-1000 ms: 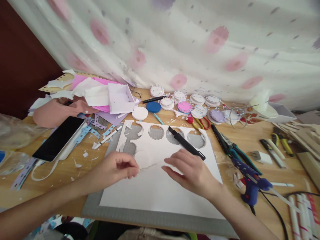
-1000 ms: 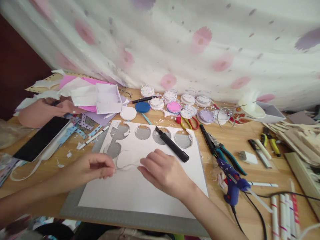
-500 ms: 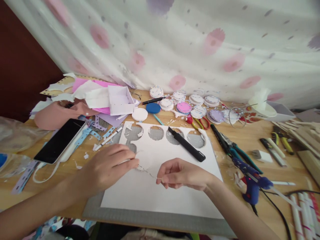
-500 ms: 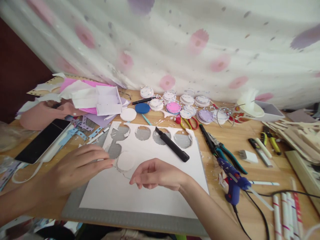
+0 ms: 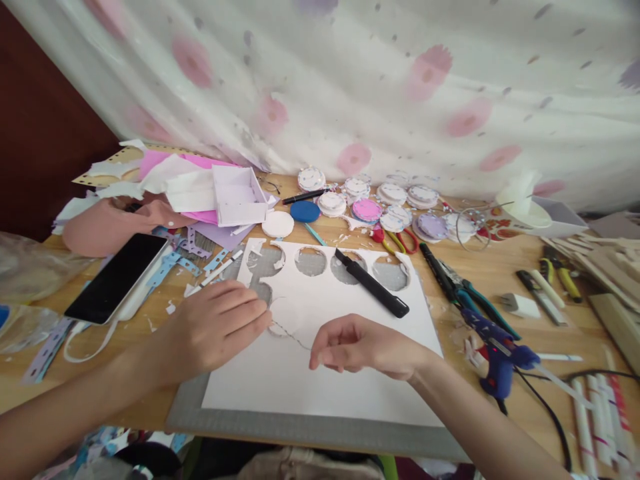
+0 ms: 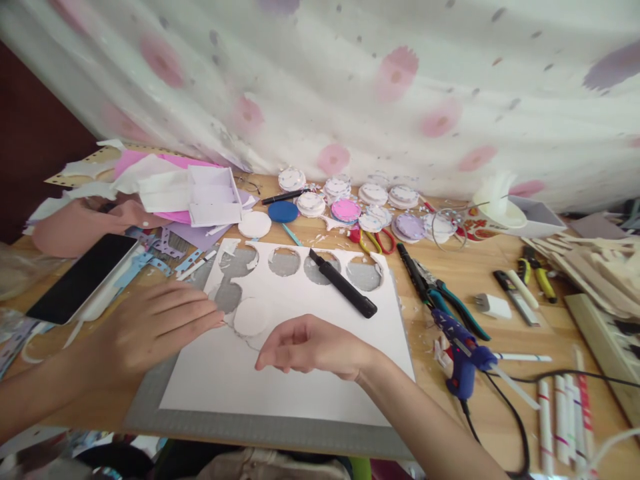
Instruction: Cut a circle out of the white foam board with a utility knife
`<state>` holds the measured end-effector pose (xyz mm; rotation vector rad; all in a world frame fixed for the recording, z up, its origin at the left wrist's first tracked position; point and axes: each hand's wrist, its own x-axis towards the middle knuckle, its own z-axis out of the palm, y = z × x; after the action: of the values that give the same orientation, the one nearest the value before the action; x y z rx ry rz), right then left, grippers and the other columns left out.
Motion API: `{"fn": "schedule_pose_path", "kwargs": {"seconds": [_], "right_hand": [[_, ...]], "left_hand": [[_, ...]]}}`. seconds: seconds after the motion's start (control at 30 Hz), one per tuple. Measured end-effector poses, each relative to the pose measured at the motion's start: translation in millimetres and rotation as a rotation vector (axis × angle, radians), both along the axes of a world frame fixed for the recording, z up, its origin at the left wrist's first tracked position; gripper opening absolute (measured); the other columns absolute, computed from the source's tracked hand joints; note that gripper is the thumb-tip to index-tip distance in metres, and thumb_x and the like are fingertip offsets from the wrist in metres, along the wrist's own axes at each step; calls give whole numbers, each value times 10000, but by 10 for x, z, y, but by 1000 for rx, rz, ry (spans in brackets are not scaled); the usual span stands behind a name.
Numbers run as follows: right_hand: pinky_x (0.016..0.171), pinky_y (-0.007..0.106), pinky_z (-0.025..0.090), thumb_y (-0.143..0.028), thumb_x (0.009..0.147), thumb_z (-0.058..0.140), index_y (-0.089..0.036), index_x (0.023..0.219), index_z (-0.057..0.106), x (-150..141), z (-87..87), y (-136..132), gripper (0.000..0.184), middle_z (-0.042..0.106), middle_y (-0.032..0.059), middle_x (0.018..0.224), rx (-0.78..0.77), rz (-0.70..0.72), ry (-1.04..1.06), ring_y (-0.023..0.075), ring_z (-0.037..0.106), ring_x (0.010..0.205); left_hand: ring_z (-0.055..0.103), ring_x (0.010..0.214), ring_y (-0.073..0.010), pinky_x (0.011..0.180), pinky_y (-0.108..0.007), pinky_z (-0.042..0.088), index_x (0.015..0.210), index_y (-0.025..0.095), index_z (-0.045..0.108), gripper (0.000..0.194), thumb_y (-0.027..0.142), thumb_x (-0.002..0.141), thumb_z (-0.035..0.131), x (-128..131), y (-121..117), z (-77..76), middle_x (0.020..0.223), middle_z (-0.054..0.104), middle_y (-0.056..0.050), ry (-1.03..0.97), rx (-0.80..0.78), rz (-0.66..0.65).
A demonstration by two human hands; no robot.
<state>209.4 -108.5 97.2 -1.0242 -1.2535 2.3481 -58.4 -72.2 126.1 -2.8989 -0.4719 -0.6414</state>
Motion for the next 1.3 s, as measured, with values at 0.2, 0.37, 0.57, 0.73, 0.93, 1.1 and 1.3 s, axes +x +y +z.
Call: {"fn": "schedule_pose_path", "kwargs": {"seconds": [0.2,0.37,0.57,0.73,0.93,1.1,1.3], "right_hand": [[484,214,298,-408,820,660,-147,759,657,-44,-15,-92,268,583,-8,642,456,-91,-340,74,422,533],[445,272,226,-143,932,486,-186,806,652,40,76,-139,213,600,8,616,1634,-78,-698,97,475,534],[408,274,246,-103,919,511,-228,935,640,133,82,-142,180,630,-9,648,1916,-28,-646,96,499,517],[554,231,449,-351,935,515,-180,1193,569,157,138,-86,314,661,69,937,1023,-191,-476,115,585,696],[418,169,319,-470,890,557,-107,915,687,138,126,49,386,632,39,694,71,60,-31,66,496,527],[419,158,231,-389,735,759,-120,892,709,107,43,62,315,581,-22,624,-71,155,-45,25,378,478],[506,189,353,-362,760,720,-143,735,617,19,15,-46,243,570,-34,628,313,92,-293,72,473,549]], "left_hand": [[594,805,-163,841,-358,383,833,187,641,174,103,901,505,64,-51,-54,761,680,-1,-3,-193,115],[589,660,-127,696,-262,428,692,194,671,203,280,860,596,134,-142,-99,656,669,8,-95,-1147,275],[597,602,-133,596,-230,450,700,170,667,246,387,805,616,125,-214,-189,632,670,-10,-58,-1832,291],[581,767,-156,750,-291,422,767,192,663,193,188,900,524,47,-133,-107,737,679,-8,-152,-572,293],[583,923,-192,830,-376,398,1006,130,647,230,43,901,462,-11,-204,-52,926,722,-41,30,124,19],[554,972,-206,843,-395,389,1070,77,641,275,60,929,406,-54,-248,-40,999,717,-77,130,207,-23],[585,875,-195,836,-386,405,992,109,651,232,72,922,433,-25,-175,-174,909,711,-74,56,128,-61]]}}
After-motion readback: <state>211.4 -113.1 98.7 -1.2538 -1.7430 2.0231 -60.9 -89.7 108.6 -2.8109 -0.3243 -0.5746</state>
